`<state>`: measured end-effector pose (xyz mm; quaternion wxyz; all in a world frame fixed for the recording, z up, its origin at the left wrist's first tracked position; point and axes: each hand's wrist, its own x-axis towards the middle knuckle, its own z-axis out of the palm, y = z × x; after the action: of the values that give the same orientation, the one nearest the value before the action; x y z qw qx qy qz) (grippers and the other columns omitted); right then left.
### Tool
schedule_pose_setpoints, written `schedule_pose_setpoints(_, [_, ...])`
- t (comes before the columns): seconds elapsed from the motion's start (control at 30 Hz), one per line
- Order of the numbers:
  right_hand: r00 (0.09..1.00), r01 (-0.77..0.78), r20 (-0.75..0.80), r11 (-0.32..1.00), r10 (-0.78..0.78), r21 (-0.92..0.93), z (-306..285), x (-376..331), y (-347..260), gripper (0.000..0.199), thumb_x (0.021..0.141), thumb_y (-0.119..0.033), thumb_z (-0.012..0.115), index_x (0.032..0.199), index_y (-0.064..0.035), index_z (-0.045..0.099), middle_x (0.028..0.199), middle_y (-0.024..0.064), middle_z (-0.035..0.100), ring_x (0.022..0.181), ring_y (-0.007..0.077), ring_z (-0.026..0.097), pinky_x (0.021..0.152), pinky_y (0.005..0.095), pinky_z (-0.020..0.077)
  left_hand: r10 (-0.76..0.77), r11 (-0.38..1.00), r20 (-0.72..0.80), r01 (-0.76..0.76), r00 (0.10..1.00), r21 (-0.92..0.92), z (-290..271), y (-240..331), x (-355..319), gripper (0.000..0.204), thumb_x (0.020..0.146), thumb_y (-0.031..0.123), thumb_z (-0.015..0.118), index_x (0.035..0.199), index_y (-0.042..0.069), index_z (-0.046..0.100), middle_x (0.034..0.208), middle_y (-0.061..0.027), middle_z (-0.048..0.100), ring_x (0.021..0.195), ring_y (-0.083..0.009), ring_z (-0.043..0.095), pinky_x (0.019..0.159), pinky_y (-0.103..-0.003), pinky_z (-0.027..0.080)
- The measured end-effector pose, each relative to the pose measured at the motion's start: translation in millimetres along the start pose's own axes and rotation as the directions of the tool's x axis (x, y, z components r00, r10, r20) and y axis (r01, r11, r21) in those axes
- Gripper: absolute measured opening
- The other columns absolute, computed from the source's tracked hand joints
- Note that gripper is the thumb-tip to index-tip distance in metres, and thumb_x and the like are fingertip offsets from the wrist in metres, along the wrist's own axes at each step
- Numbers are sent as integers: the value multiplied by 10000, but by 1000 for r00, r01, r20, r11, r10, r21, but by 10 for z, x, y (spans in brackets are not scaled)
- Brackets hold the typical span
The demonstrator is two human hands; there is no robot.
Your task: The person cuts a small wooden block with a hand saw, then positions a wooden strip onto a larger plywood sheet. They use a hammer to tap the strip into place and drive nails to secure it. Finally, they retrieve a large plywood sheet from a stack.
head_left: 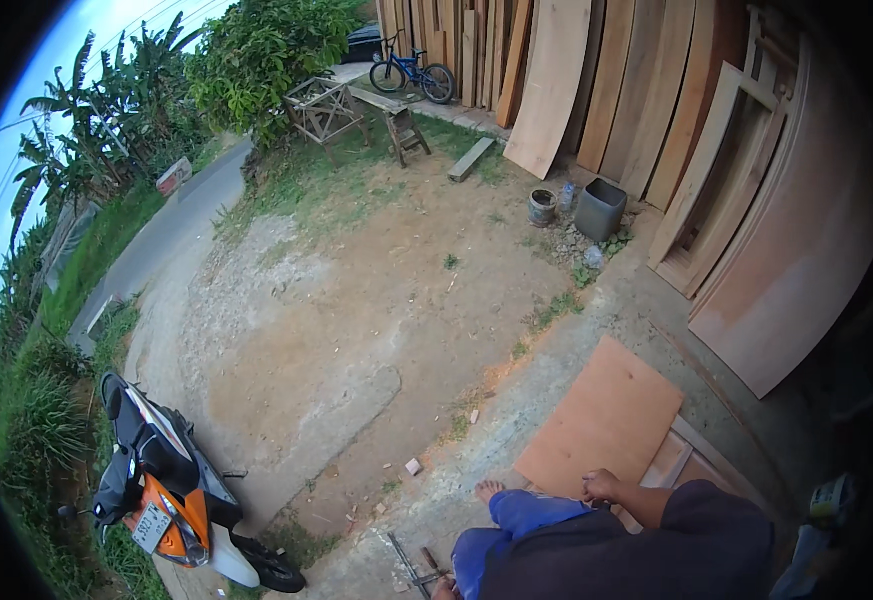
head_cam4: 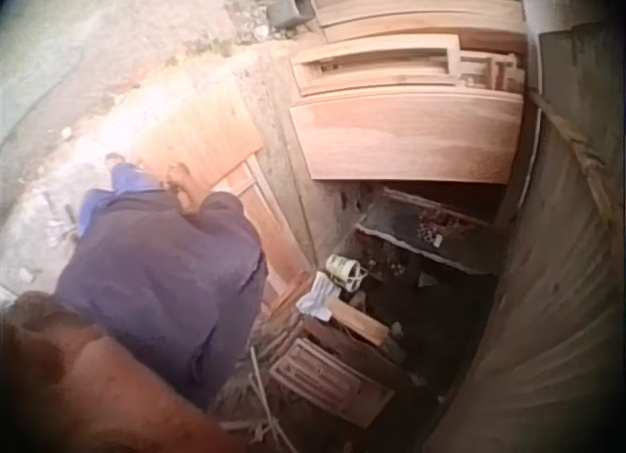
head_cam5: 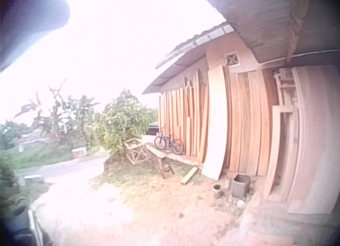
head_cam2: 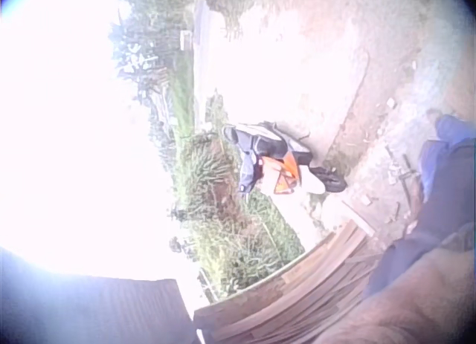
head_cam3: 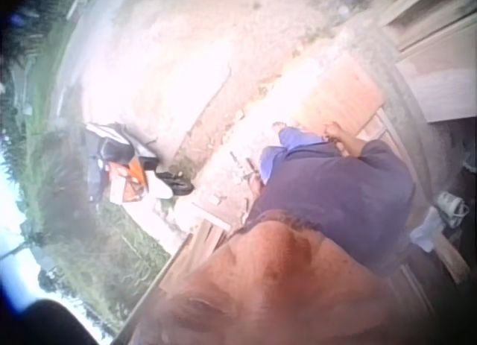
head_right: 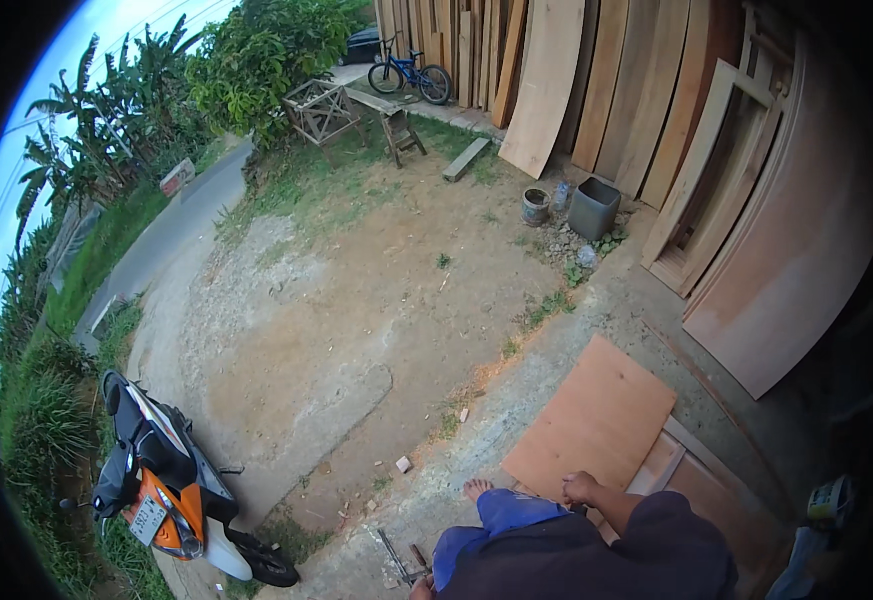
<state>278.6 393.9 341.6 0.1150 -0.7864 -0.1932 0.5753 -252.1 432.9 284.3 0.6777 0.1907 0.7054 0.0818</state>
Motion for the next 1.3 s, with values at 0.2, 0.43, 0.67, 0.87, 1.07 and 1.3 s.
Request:
schedule_pose_setpoints(0.2, [993,8,-110,901,44,433,-435,68,-1293,498,971,-116,519,1460,-17,503,1018,127,695,797,228,704,644,350,583,255,966,-41,-256,966,-19,-59,1808,818,570,1049,496,453,1347,22,560,1149,-123,679,872,-230,686,544,-331,484])
schedule_pose_setpoints(0.43, [973,-79,-143,841,183,536,-625,1273,-2040,516,959,-94,501,1470,-17,492,982,123,704,756,211,706,631,350,585,46,997,-84,-40,995,62,505,3548,1402,565,1054,472,444,1367,12,542,1199,-136,663,941,-253,685,621,-355,518])
schedule_pose_setpoints(0.67, [974,-112,-169,970,149,214,-888,2594,-2991,265,839,-187,665,1039,-28,733,973,152,726,860,270,723,708,396,564,-93,976,-73,106,993,191,1404,5698,2535,562,1059,448,435,1387,1,525,1249,-149,648,1011,-276,684,697,-378,552])
schedule_pose_setpoints(0.87, [986,-136,-74,982,147,135,-1843,3431,-3579,223,822,-249,716,972,-89,756,934,119,742,856,264,730,693,398,564,366,924,-120,-346,923,162,2274,9474,3909,446,1006,311,510,1385,76,524,1242,-135,652,834,-245,671,636,-337,538])
schedule_pose_setpoints(1.07, [996,80,34,736,-77,-672,-3631,5019,-3849,189,806,-311,766,906,-151,778,894,85,757,852,258,736,679,401,564,677,726,78,-681,732,89,4676,11698,4277,586,1056,416,442,1463,-6,462,1390,-177,583,1253,-357,593,1025,-464,503])
schedule_pose_setpoints(1.3, [839,227,-494,679,228,698,-7394,6285,-6079,553,915,-63,568,1464,-47,511,945,110,709,714,181,678,548,336,534,7,789,297,-188,955,585,6620,11362,4752,660,1014,584,419,1420,80,545,1336,-112,633,1228,-267,593,869,-458,515])
